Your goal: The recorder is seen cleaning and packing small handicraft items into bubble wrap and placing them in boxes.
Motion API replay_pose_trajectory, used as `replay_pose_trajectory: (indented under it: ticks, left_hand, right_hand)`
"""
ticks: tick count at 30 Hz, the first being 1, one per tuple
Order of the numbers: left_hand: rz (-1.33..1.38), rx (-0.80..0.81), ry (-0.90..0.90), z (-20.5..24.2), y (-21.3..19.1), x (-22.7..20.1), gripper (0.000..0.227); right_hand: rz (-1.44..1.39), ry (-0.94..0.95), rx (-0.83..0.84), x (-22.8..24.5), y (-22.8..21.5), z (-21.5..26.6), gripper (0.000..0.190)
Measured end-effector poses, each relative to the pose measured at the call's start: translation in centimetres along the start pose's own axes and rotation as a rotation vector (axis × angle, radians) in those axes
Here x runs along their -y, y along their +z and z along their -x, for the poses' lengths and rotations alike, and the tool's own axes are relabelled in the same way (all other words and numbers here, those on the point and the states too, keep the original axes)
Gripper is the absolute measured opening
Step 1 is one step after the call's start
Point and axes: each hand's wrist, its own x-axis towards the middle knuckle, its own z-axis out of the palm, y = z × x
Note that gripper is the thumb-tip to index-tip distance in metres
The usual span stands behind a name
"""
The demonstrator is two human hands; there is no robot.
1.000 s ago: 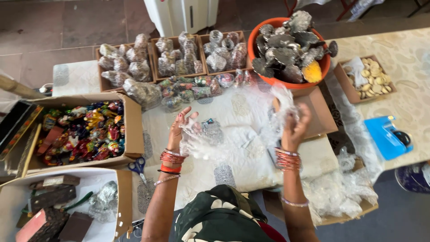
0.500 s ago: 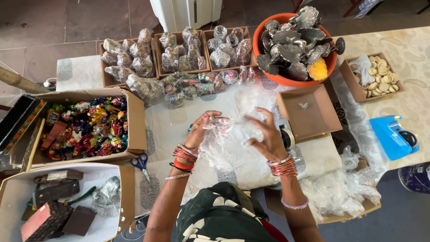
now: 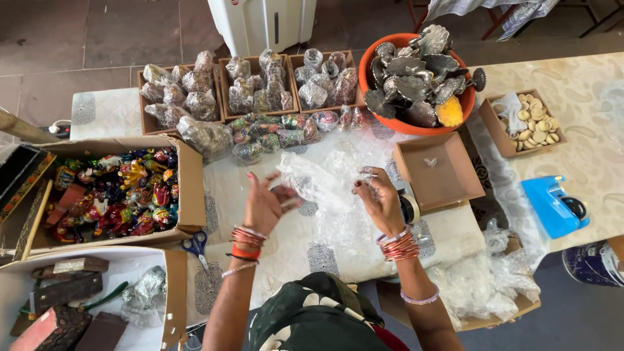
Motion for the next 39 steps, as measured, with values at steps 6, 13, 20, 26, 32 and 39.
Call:
replay_pose_trajectory:
  ticks: [6,13,20,26,32,39]
  left_hand:
    - [-0.032,0.008,0.015,-3.6,-4.8,8.9,0.043]
    - [0.198,-0.301,0.213,-2.1,-2.6,1.0,0.022]
    - [-0.369,-0.248,0.197,0.1,-2.8,1.2,0.053]
    - [-0.828,-0.112,0.101,0.4,-2.9,5.3,0.093]
    - [-1.107,0.133,-0.010,-0.2,-2.6,8.7,0.063]
    - [-0.951,0.311,0.422,-0.7,-5.9,9.4,0.015]
  right_hand:
    - [0.277,0.080,0.026,1.5,1.3,0.0,0.023]
    - [-0.149,0.107,-0.059,-2.1,-1.5,0.4,0.028]
    - [-0.059,0.384,-0.124,-2.6,-2.5,1.6,0.036]
    - [-0.182,0.465,-0.020,-2.7,0.5,2.6,0.029]
    - [0.412,0.040,-0.135,-3.5,4.4,7.3,0.014]
    - [0.056,0.438,-0.334,-7.7,3.5,14.6,0.018]
